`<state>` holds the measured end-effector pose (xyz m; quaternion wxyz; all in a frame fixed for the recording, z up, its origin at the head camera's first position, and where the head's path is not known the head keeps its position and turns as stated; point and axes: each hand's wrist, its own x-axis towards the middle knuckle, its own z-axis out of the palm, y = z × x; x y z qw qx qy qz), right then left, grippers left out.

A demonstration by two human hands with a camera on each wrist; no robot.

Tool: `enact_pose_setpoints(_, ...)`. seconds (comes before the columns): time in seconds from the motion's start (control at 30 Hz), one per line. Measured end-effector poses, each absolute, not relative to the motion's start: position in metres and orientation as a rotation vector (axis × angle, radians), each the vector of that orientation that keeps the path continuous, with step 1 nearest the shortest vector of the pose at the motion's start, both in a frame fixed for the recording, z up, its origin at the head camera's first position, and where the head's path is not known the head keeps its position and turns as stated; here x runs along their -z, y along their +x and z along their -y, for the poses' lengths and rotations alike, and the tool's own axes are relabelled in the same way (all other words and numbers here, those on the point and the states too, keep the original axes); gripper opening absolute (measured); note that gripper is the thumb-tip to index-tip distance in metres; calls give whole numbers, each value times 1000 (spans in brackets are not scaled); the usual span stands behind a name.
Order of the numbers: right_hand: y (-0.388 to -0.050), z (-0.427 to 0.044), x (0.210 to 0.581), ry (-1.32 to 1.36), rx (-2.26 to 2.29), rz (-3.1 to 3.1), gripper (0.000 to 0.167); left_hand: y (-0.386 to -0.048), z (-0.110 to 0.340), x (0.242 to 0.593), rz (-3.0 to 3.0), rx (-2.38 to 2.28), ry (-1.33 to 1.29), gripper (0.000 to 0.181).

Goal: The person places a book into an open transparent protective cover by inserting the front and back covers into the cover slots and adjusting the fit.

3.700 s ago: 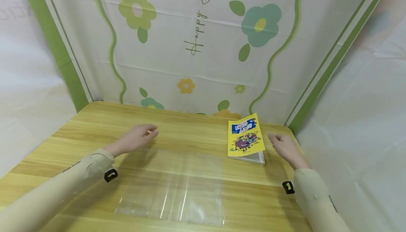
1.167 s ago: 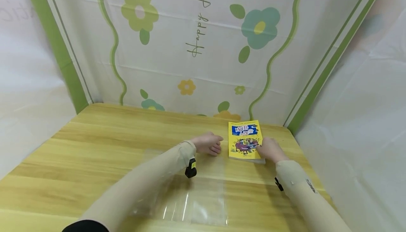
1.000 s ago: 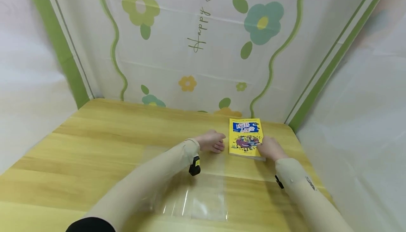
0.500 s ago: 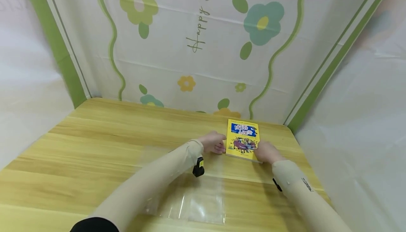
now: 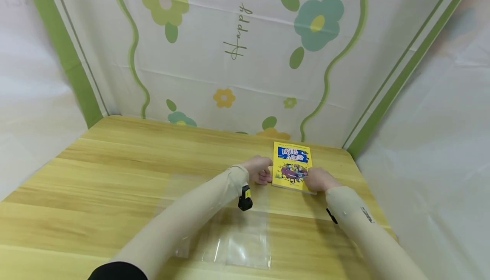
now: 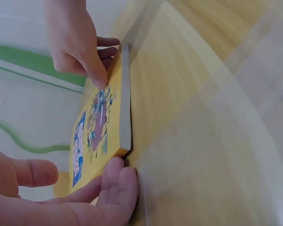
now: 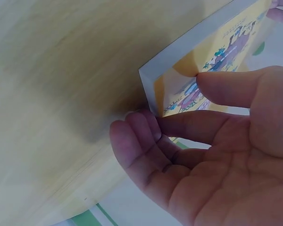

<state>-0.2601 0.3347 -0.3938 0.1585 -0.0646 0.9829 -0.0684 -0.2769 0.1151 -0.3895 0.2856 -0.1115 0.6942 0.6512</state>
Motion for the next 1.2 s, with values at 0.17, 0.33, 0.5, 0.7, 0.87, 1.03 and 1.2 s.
enact_pose_setpoints(0.17, -261, -336, 394, -208, 191, -2796, 30, -274, -119, 384, -1807, -1768, -334, 30)
enact_pose_setpoints(0.33, -261, -335, 393, -212, 167, -2788, 32, -270, -119, 379, -1776, -1785, -337, 30)
enact_pose_setpoints(0.5, -261, -335, 392, -225, 129, -2782, 32, -269, -118, 378, -1750, -1780, -319, 26)
enact_pose_setpoints(0.7, -257, -336, 392, -248, 124, -2780, 38, -274, -123, 385, -1769, -1781, -267, 27)
enact_pose_setpoints(0.87, -255, -336, 392, -271, 141, -2780, 40, -280, -126, 393, -1690, -1857, -250, 25)
enact_pose_setpoints(1.03, -256, -338, 394, -263, 133, -2776, 41, -286, -128, 401, -1593, -1912, -236, 28)
enact_pose_setpoints(1.2, -258, -339, 394, -252, 157, -2773, 37, -292, -129, 410, -1579, -1917, -260, 26)
